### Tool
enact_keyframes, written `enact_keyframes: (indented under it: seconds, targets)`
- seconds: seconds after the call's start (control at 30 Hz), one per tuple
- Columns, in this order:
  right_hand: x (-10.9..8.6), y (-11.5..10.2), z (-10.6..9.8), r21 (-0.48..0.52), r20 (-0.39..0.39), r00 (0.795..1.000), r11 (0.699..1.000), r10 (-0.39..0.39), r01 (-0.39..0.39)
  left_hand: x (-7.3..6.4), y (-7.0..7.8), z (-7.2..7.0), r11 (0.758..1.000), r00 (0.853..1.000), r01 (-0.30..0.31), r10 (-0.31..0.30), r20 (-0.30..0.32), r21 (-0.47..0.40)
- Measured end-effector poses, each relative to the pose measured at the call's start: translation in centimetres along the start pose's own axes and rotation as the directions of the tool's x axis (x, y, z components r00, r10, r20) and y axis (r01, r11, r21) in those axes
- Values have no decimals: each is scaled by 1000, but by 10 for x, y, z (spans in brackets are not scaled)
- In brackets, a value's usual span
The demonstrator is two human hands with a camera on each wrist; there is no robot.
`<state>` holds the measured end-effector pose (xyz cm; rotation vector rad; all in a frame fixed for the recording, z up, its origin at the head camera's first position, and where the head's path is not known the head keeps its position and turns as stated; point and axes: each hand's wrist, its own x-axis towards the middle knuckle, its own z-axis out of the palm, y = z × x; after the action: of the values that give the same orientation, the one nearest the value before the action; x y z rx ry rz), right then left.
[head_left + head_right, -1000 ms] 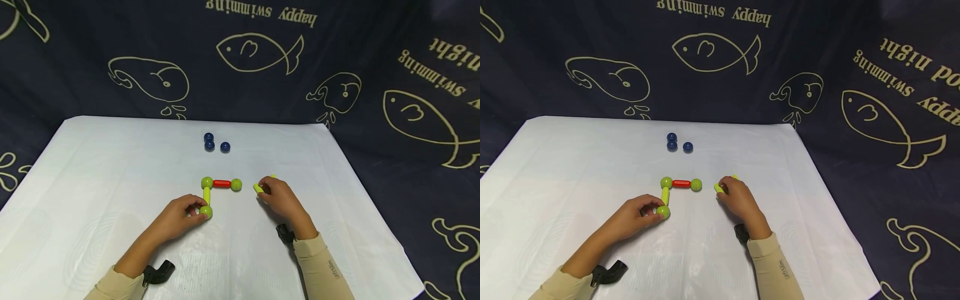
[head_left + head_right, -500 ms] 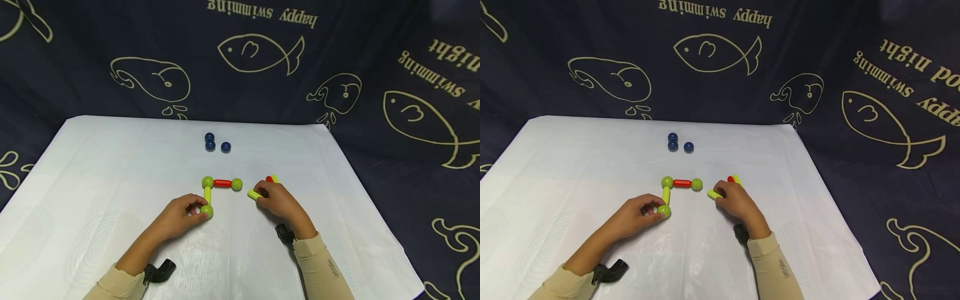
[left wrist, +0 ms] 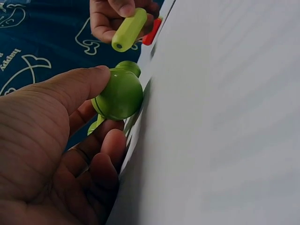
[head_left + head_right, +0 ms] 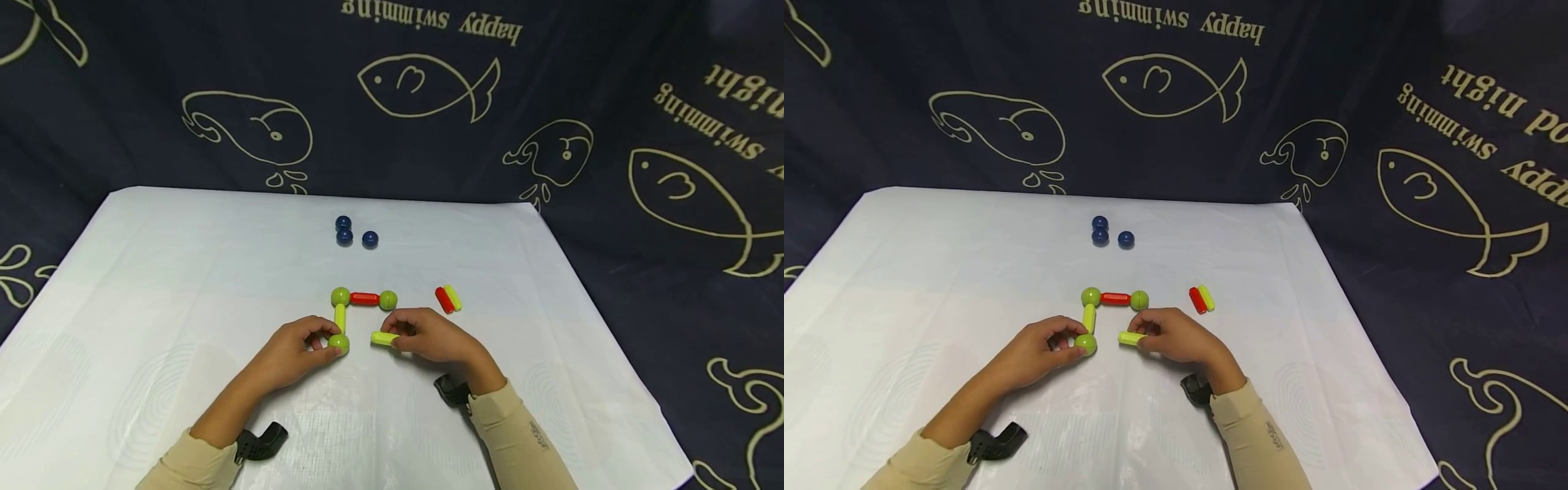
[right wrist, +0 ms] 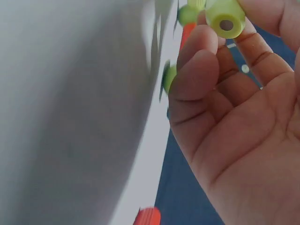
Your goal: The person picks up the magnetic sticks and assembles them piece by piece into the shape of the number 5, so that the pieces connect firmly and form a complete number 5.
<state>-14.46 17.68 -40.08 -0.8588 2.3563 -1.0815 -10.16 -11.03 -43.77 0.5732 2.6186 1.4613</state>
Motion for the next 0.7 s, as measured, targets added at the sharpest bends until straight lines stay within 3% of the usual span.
enact_keyframes:
  seconds: [0.27, 0.7]
  targets:
    - [11, -10, 10, -12, 68, 998, 1000, -2, 3, 0, 1, -1, 1000, 1000, -3, 3, -1, -2]
    - [24, -13, 17, -49, 96, 995, 999, 5, -1, 0, 0, -1, 1000, 1000, -15, 15, -1, -5]
